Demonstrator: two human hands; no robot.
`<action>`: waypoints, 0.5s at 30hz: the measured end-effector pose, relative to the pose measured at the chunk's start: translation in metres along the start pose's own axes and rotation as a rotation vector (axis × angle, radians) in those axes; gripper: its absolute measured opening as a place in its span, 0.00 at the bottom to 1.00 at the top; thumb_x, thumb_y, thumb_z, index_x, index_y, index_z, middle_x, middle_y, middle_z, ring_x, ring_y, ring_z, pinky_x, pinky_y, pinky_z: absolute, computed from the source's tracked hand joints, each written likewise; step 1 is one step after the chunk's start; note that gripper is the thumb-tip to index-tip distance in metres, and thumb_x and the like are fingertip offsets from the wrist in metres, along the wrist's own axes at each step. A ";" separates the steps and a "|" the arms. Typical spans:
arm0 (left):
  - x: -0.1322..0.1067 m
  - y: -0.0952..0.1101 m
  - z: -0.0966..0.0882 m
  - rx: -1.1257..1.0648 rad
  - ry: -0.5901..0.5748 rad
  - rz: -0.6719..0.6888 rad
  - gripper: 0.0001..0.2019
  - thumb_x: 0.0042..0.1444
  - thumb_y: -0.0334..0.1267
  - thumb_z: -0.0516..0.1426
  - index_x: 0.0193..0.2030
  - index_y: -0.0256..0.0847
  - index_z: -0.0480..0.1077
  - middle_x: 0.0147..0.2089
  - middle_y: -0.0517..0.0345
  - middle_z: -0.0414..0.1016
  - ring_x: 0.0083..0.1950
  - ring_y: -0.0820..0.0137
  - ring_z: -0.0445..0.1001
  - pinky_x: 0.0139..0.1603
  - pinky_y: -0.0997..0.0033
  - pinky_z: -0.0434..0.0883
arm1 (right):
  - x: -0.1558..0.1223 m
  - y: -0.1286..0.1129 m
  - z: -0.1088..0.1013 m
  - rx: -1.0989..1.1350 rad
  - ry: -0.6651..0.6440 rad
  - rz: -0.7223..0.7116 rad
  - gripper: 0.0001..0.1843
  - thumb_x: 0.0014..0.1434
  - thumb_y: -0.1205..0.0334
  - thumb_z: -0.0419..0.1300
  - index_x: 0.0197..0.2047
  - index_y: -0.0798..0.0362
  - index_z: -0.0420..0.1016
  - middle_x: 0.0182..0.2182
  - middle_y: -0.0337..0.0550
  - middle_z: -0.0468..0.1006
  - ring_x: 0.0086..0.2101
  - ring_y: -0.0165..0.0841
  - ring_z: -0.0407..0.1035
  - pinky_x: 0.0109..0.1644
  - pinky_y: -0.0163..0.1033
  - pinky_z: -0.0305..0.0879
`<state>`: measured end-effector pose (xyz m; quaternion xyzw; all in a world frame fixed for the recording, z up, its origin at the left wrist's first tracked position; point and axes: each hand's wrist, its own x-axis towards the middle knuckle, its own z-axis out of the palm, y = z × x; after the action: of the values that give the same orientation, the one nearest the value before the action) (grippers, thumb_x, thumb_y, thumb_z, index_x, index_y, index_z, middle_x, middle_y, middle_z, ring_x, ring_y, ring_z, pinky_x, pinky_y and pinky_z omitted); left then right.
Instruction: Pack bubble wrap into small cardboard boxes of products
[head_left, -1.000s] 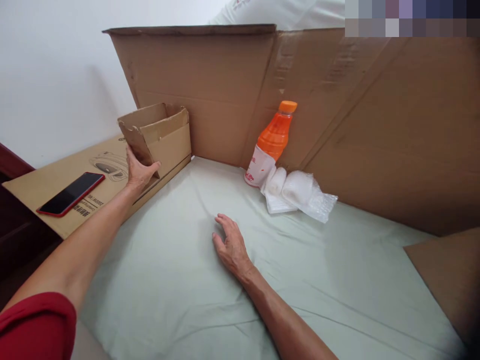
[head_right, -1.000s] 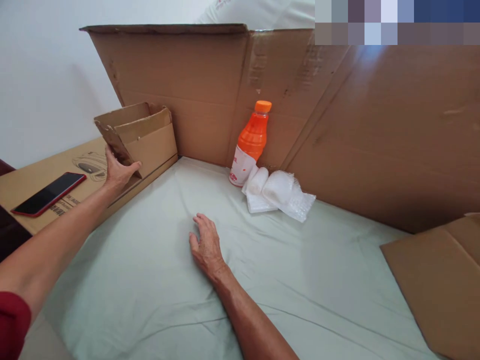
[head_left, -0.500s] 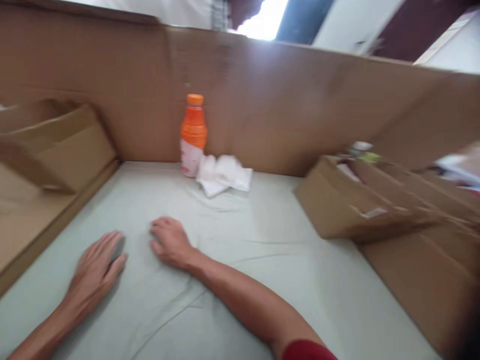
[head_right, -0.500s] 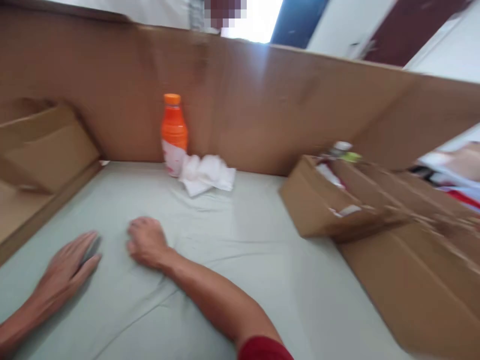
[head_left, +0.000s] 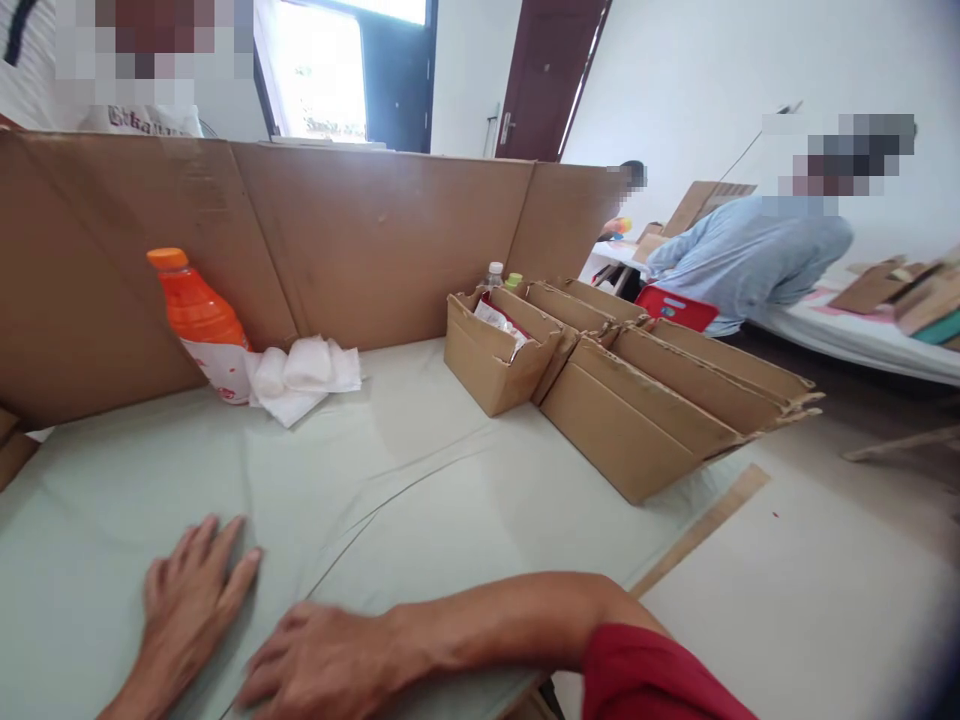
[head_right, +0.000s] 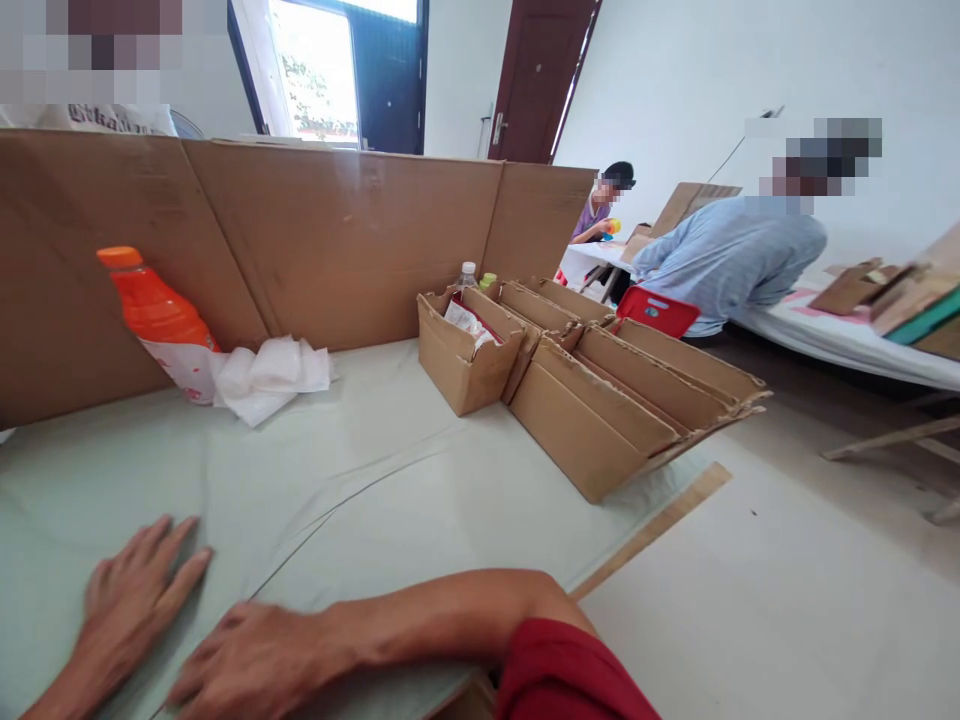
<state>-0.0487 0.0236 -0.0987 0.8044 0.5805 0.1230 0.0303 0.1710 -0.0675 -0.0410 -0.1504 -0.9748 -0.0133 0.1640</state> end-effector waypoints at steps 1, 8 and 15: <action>0.005 0.032 -0.003 0.021 -0.024 0.028 0.33 0.66 0.51 0.42 0.66 0.32 0.69 0.72 0.31 0.63 0.74 0.40 0.59 0.70 0.29 0.54 | -0.023 0.009 -0.021 -0.004 0.047 0.149 0.11 0.65 0.50 0.61 0.39 0.45 0.81 0.42 0.37 0.85 0.44 0.34 0.77 0.46 0.39 0.71; -0.041 0.190 -0.001 -0.262 -0.323 0.804 0.40 0.60 0.60 0.57 0.75 0.45 0.57 0.77 0.40 0.54 0.78 0.39 0.50 0.73 0.27 0.47 | -0.173 0.139 -0.196 -0.581 0.437 1.122 0.24 0.54 0.59 0.69 0.54 0.55 0.75 0.59 0.62 0.75 0.61 0.56 0.66 0.62 0.61 0.60; -0.111 0.213 0.025 -0.575 -0.386 1.134 0.13 0.70 0.45 0.54 0.57 0.56 0.76 0.63 0.58 0.78 0.69 0.58 0.71 0.73 0.54 0.62 | -0.222 0.197 -0.227 -0.486 0.415 1.241 0.23 0.57 0.52 0.67 0.17 0.48 0.64 0.14 0.37 0.64 0.34 0.40 0.76 0.47 0.50 0.66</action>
<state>0.1220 -0.1479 -0.1003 0.9526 -0.0044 0.1237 0.2778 0.5014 0.0398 0.0967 -0.7062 -0.6268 -0.1635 0.2859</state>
